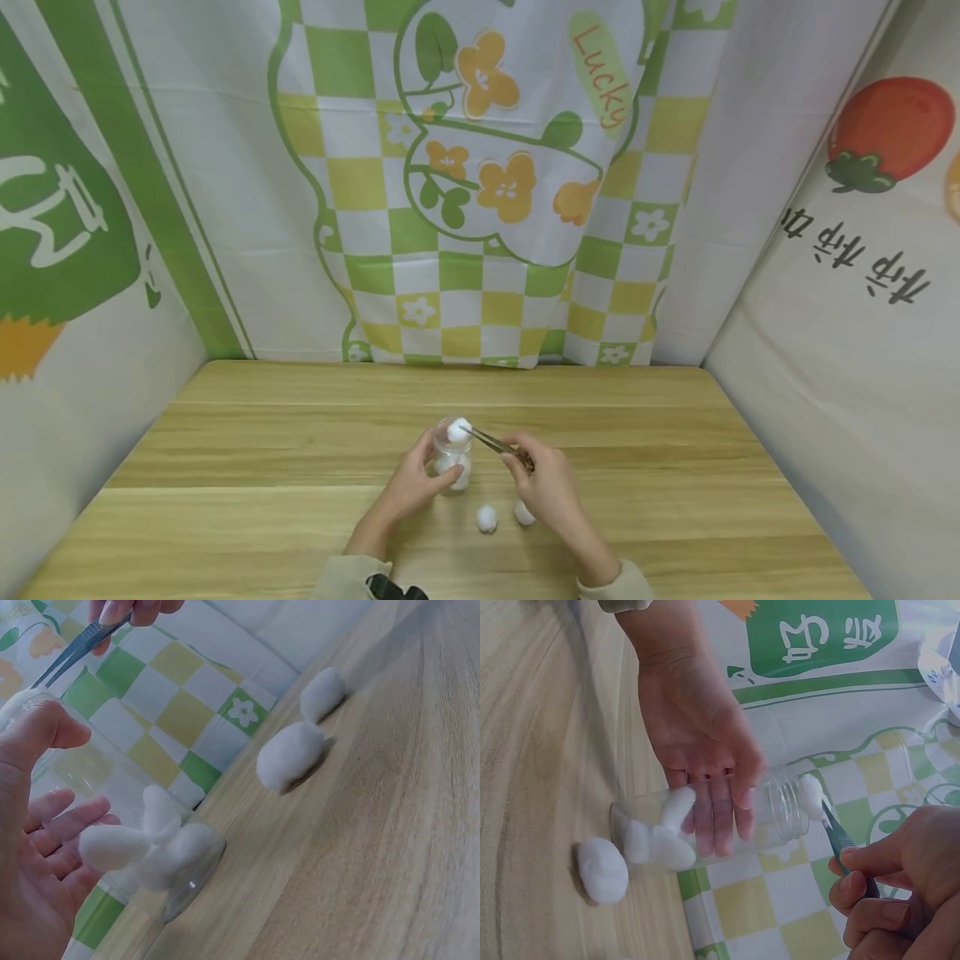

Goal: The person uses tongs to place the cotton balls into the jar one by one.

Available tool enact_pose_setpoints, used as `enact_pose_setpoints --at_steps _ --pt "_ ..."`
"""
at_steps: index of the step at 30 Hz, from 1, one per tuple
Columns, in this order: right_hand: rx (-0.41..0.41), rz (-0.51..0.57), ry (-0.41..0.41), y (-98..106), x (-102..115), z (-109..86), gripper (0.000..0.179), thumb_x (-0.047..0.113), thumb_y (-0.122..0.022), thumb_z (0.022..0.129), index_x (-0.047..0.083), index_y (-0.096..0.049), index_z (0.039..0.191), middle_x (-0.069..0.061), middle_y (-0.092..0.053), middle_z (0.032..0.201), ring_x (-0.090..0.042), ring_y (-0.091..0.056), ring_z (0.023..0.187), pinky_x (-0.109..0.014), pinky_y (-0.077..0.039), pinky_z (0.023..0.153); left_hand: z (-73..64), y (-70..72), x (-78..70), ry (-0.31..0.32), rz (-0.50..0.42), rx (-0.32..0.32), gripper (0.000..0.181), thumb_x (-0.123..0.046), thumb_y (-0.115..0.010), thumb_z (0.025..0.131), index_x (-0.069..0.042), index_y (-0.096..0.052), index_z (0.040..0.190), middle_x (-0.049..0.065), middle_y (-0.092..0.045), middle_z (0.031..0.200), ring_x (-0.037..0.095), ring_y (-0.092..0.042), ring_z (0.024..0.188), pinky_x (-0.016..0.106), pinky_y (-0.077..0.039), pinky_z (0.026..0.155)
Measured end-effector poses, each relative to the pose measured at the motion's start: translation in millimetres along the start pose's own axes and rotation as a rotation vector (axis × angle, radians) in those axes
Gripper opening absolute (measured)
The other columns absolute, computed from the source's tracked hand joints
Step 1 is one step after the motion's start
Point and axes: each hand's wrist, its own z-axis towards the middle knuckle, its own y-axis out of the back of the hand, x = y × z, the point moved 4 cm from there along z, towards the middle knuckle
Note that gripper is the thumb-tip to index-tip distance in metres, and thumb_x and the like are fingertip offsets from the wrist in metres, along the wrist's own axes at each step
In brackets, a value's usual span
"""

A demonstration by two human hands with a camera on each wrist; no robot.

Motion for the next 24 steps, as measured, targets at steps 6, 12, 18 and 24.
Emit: enact_pose_setpoints --at_steps 6,12,18,24 --pt "0.018 0.011 -0.024 -3.4 -1.9 -0.3 0.016 0.005 -0.068 0.085 0.005 -0.069 0.101 -0.002 -0.061 0.062 0.004 -0.034 0.048 -0.008 -0.027 0.042 -0.3 -1.1 1.0 0.004 0.003 0.009 0.066 -0.014 -0.070 0.086 0.001 -0.039 0.142 0.025 -0.053 0.140 0.046 -0.046 0.133 0.064 -0.036 0.112" --pt "0.010 -0.005 -0.017 -4.6 -3.9 -0.4 0.016 0.004 -0.069 0.084 0.006 -0.069 0.100 -0.003 -0.063 0.062 0.005 -0.035 0.049 -0.008 -0.028 0.042 -0.9 -1.0 0.7 0.018 -0.003 0.015 0.065 -0.015 -0.070 0.086 0.000 -0.040 0.142 0.024 -0.053 0.140 0.045 -0.045 0.134 0.063 -0.035 0.113" --pt "0.005 -0.066 -0.005 -4.9 -4.0 -0.3 0.016 0.007 -0.071 0.083 0.011 -0.069 0.099 -0.002 -0.066 0.065 0.004 -0.040 0.052 -0.011 -0.032 0.045 -0.8 -0.4 -0.3 -0.001 -0.012 0.032 0.065 -0.015 -0.069 0.087 -0.002 -0.039 0.144 0.022 -0.052 0.142 0.045 -0.045 0.135 0.065 -0.035 0.112" --pt "0.038 -0.070 -0.023 -1.3 -3.6 -0.4 0.020 0.006 -0.070 0.084 0.007 -0.069 0.104 -0.004 -0.070 0.070 0.002 -0.046 0.054 -0.012 -0.036 0.046 -0.5 0.4 0.4 -0.023 -0.013 0.034 0.062 -0.015 -0.068 0.088 -0.003 -0.041 0.142 0.021 -0.053 0.141 0.044 -0.044 0.136 0.065 -0.034 0.113"
